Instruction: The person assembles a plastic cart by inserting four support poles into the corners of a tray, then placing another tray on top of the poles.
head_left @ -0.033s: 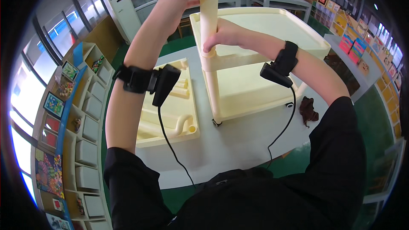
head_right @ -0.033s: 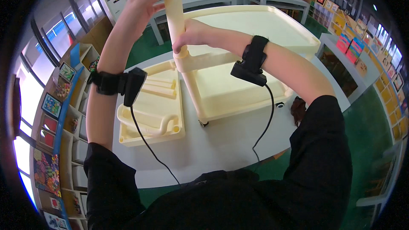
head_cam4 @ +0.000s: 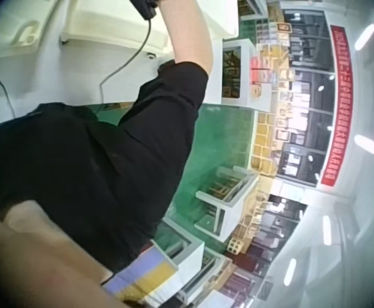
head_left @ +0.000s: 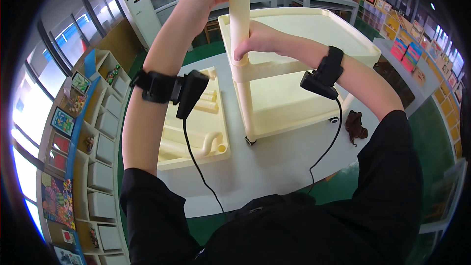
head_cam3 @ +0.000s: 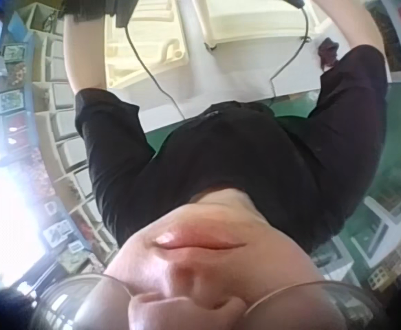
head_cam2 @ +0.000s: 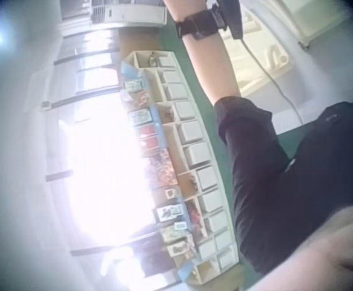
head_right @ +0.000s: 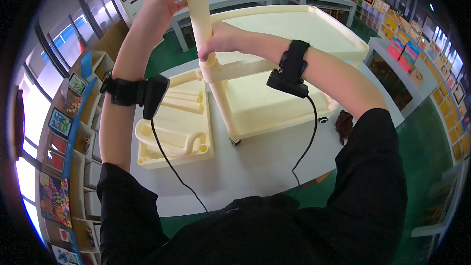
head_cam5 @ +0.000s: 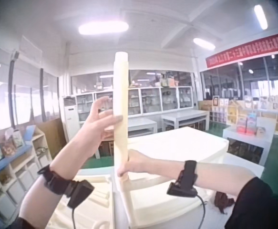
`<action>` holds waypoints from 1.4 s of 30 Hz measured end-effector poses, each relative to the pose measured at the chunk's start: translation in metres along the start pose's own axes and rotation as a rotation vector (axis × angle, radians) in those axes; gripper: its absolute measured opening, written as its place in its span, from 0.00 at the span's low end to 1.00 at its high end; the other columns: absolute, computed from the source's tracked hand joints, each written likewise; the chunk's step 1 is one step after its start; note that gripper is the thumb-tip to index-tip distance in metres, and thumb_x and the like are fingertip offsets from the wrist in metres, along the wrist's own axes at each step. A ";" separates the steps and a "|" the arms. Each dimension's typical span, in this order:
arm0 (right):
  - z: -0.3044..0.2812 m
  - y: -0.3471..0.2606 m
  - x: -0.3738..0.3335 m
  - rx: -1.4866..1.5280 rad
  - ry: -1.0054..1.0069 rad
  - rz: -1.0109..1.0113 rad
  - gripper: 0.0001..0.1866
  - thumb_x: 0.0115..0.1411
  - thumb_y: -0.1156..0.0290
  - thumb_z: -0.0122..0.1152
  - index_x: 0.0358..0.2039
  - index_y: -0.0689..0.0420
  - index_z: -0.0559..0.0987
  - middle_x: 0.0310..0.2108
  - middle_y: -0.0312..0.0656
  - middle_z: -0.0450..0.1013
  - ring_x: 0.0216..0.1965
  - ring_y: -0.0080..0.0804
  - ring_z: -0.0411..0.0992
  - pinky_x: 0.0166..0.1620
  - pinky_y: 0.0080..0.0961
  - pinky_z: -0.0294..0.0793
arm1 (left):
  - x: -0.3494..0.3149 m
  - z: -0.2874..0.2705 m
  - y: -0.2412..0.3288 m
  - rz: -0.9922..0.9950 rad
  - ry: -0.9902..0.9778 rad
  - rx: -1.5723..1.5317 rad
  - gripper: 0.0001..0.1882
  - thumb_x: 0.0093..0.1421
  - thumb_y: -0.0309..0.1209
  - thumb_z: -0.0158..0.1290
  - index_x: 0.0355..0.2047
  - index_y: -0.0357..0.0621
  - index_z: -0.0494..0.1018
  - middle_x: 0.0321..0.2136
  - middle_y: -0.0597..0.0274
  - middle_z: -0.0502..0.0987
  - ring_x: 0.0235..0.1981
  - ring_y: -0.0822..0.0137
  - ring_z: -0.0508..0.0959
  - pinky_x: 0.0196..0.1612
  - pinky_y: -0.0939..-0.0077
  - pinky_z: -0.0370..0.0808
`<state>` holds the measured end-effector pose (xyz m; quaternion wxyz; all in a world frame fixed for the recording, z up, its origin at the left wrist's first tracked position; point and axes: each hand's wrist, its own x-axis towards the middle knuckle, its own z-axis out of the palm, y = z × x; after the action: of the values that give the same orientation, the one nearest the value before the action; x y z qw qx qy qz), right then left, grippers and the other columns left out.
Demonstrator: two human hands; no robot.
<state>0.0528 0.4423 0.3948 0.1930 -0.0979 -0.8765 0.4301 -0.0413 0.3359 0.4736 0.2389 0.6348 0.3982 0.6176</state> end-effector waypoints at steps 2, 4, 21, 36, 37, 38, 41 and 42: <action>-0.002 -0.003 0.000 -0.051 -0.005 0.015 0.15 0.31 0.69 0.63 0.24 0.59 0.73 0.26 0.41 0.70 0.31 0.30 0.68 0.37 0.23 0.66 | 0.017 -0.003 0.000 -0.031 0.065 -0.045 0.26 0.51 0.31 0.50 0.49 0.41 0.53 0.38 0.57 0.67 0.38 0.66 0.70 0.42 0.73 0.67; -0.002 -0.003 0.003 -0.099 -0.015 0.029 0.17 0.31 0.68 0.64 0.25 0.59 0.74 0.27 0.41 0.70 0.33 0.31 0.68 0.38 0.23 0.66 | 0.029 -0.008 0.003 0.085 -0.098 -0.085 0.22 0.51 0.30 0.50 0.45 0.40 0.57 0.34 0.57 0.69 0.34 0.66 0.72 0.37 0.73 0.70; -0.106 -0.105 0.003 -0.077 0.424 -0.476 0.33 0.44 0.50 0.57 0.47 0.57 0.63 0.40 0.42 0.65 0.45 0.31 0.60 0.49 0.27 0.53 | 0.070 -0.010 0.040 0.130 -0.164 -0.402 0.05 0.49 0.24 0.46 0.26 0.40 0.62 0.09 0.71 0.59 0.09 0.78 0.60 0.14 0.85 0.61; -0.113 -0.098 0.063 0.009 0.289 -0.433 0.28 0.45 0.53 0.56 0.41 0.58 0.65 0.34 0.41 0.65 0.37 0.30 0.59 0.43 0.24 0.56 | 0.076 -0.046 0.030 0.280 -0.496 -0.515 0.04 0.47 0.21 0.43 0.25 0.42 0.61 0.10 0.70 0.58 0.09 0.76 0.60 0.15 0.82 0.63; -0.112 -0.097 0.065 0.010 0.283 -0.431 0.27 0.45 0.53 0.56 0.41 0.58 0.65 0.34 0.41 0.65 0.37 0.30 0.59 0.42 0.24 0.56 | 0.076 -0.047 0.030 0.266 -0.550 -0.553 0.04 0.47 0.21 0.42 0.25 0.42 0.61 0.10 0.69 0.58 0.09 0.75 0.60 0.15 0.82 0.64; -0.112 -0.096 0.067 0.009 0.278 -0.428 0.27 0.45 0.53 0.56 0.41 0.58 0.65 0.34 0.41 0.64 0.36 0.30 0.59 0.42 0.24 0.56 | 0.077 -0.047 0.029 0.268 -0.547 -0.551 0.04 0.47 0.21 0.42 0.25 0.42 0.61 0.10 0.69 0.58 0.09 0.75 0.60 0.15 0.82 0.64; -0.110 -0.096 0.073 0.012 0.256 -0.418 0.26 0.45 0.54 0.56 0.40 0.58 0.65 0.32 0.40 0.64 0.35 0.30 0.59 0.41 0.23 0.56 | 0.081 -0.043 0.027 0.227 -0.566 -0.612 0.04 0.47 0.21 0.42 0.24 0.42 0.61 0.10 0.69 0.58 0.09 0.75 0.60 0.15 0.81 0.64; -0.110 -0.096 0.074 0.015 0.252 -0.419 0.25 0.46 0.54 0.56 0.39 0.58 0.65 0.32 0.40 0.64 0.34 0.30 0.59 0.40 0.23 0.56 | 0.082 -0.042 0.028 0.238 -0.554 -0.588 0.04 0.47 0.21 0.42 0.24 0.41 0.61 0.10 0.69 0.58 0.09 0.75 0.60 0.14 0.81 0.64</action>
<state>0.0316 0.4875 0.5509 0.3865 0.0344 -0.8435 0.3715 -0.0830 0.3777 0.5492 0.4349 0.7232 0.0494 0.5343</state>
